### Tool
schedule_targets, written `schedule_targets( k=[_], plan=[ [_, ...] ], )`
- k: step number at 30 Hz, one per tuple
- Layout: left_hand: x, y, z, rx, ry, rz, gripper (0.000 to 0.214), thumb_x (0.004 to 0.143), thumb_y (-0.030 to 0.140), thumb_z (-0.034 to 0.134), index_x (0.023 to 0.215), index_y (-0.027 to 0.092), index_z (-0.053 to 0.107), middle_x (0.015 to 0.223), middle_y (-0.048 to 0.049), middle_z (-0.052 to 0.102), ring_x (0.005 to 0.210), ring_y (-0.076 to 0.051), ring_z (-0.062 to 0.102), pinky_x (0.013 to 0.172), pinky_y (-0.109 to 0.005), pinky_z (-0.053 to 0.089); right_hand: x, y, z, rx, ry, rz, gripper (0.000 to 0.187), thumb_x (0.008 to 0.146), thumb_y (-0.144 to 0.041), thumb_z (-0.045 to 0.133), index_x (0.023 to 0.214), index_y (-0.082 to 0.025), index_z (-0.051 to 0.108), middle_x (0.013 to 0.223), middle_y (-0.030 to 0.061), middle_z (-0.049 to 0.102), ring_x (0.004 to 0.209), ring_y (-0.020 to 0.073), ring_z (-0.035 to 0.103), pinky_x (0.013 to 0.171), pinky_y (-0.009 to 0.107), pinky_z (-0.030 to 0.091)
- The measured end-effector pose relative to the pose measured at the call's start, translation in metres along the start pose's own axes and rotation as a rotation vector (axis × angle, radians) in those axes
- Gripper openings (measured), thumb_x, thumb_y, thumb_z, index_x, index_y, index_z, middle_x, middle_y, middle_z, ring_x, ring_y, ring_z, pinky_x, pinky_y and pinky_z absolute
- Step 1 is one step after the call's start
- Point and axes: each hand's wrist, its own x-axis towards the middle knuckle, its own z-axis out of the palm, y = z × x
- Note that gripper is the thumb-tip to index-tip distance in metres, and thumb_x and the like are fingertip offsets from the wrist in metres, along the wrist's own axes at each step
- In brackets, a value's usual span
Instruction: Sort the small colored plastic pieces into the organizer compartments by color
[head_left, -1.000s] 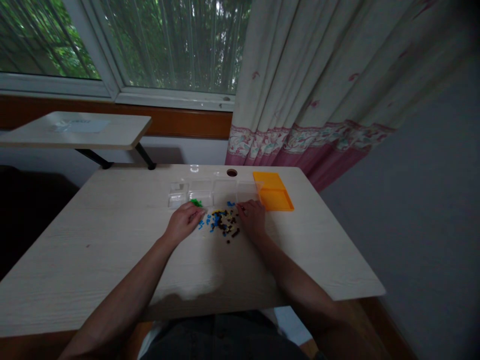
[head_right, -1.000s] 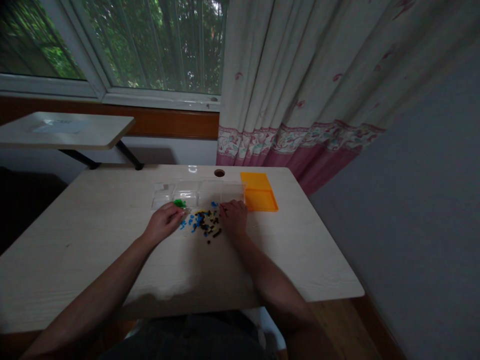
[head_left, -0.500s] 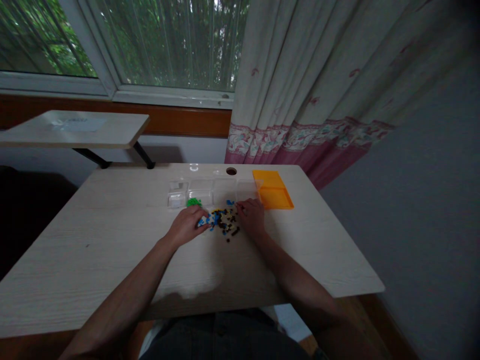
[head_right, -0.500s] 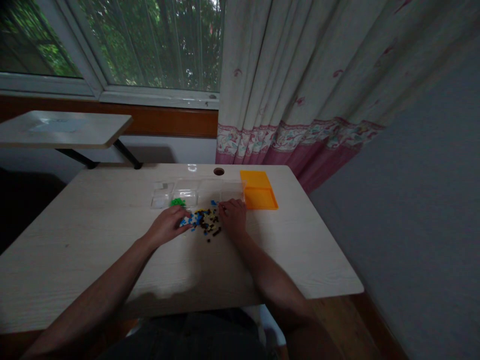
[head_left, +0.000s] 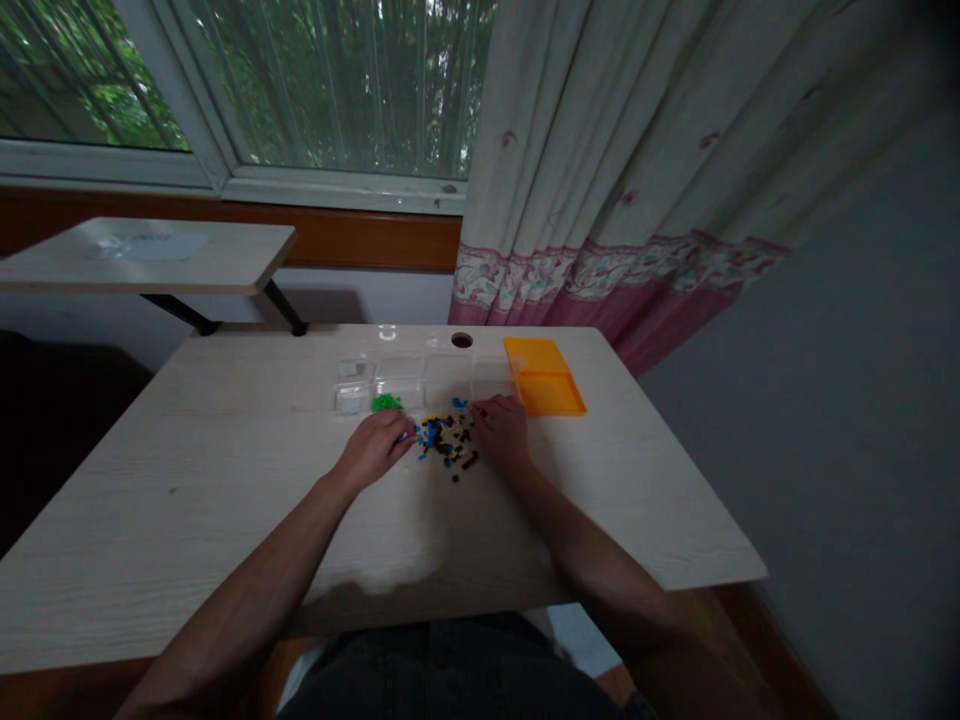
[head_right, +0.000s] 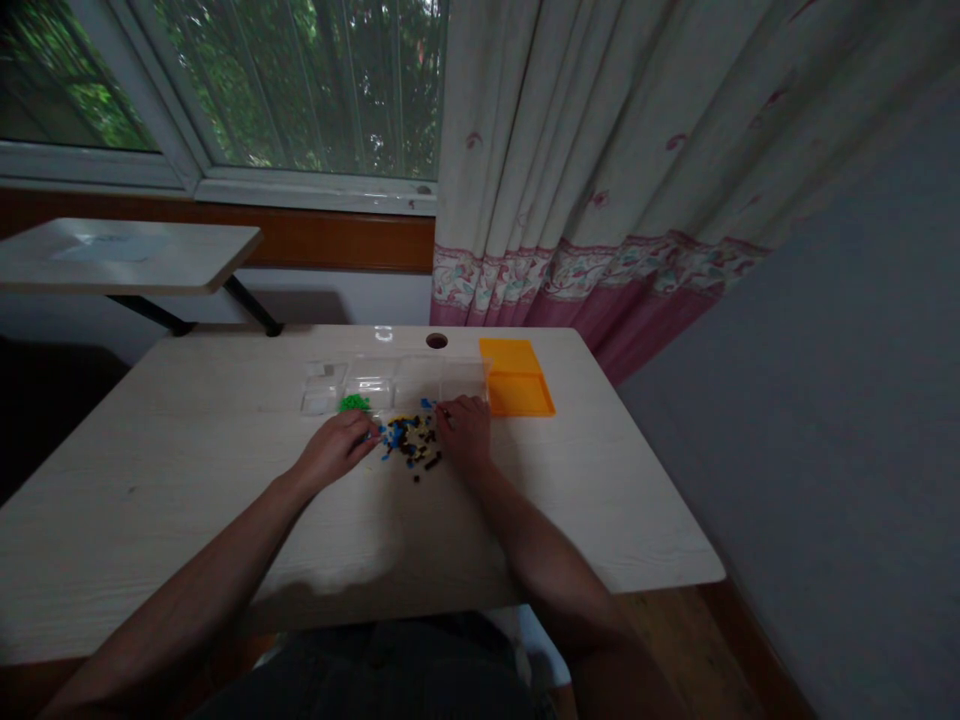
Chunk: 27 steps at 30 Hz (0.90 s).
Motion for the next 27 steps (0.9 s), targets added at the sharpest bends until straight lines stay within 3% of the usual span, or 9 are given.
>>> schedule_targets(
  k=[5, 12, 20, 27],
  plan=[
    [0.0, -0.005, -0.006, 0.008, 0.05, -0.03, 0.026, 0.097, 0.035, 0.044, 0.094, 0.019, 0.064, 0.091, -0.0076, 0.061, 0.09, -0.021, 0.057, 0.082, -0.034, 0.047, 0.0, 0.0, 0.0, 0.004, 0.0, -0.001, 0.022, 0.091, -0.032, 0.055, 0.087, -0.02, 0.074, 0.078, 0.0047, 0.067, 0.081, 0.0188, 0.055, 0.083, 0.034, 0.039],
    [-0.005, -0.014, -0.02, 0.16, 0.082, -0.209, 0.027, 0.095, 0.037, 0.044, 0.097, 0.023, 0.068, 0.095, -0.0047, 0.066, 0.086, -0.019, 0.062, 0.072, -0.029, 0.048, 0.0, 0.0, 0.001, 0.026, -0.012, -0.012, 0.021, 0.091, -0.031, 0.056, 0.087, -0.02, 0.073, 0.079, 0.0047, 0.067, 0.082, 0.019, 0.056, 0.083, 0.034, 0.039],
    [-0.006, -0.015, -0.01, 0.178, 0.017, -0.194, 0.019, 0.091, 0.038, 0.053, 0.101, 0.025, 0.064, 0.1, -0.0033, 0.066, 0.094, -0.022, 0.063, 0.076, -0.031, 0.048, 0.0, -0.001, 0.001, 0.03, -0.005, -0.009, 0.02, 0.091, -0.031, 0.057, 0.087, -0.02, 0.073, 0.079, 0.0044, 0.067, 0.082, 0.0187, 0.055, 0.084, 0.034, 0.039],
    [-0.004, -0.008, -0.002, 0.146, -0.003, -0.165, 0.021, 0.095, 0.037, 0.046, 0.104, 0.024, 0.06, 0.102, -0.005, 0.063, 0.095, -0.022, 0.062, 0.076, -0.031, 0.049, -0.001, -0.001, 0.001, 0.024, -0.016, 0.013, 0.02, 0.091, -0.031, 0.056, 0.088, -0.021, 0.073, 0.081, 0.0044, 0.067, 0.083, 0.0189, 0.055, 0.084, 0.034, 0.039]
  ],
)
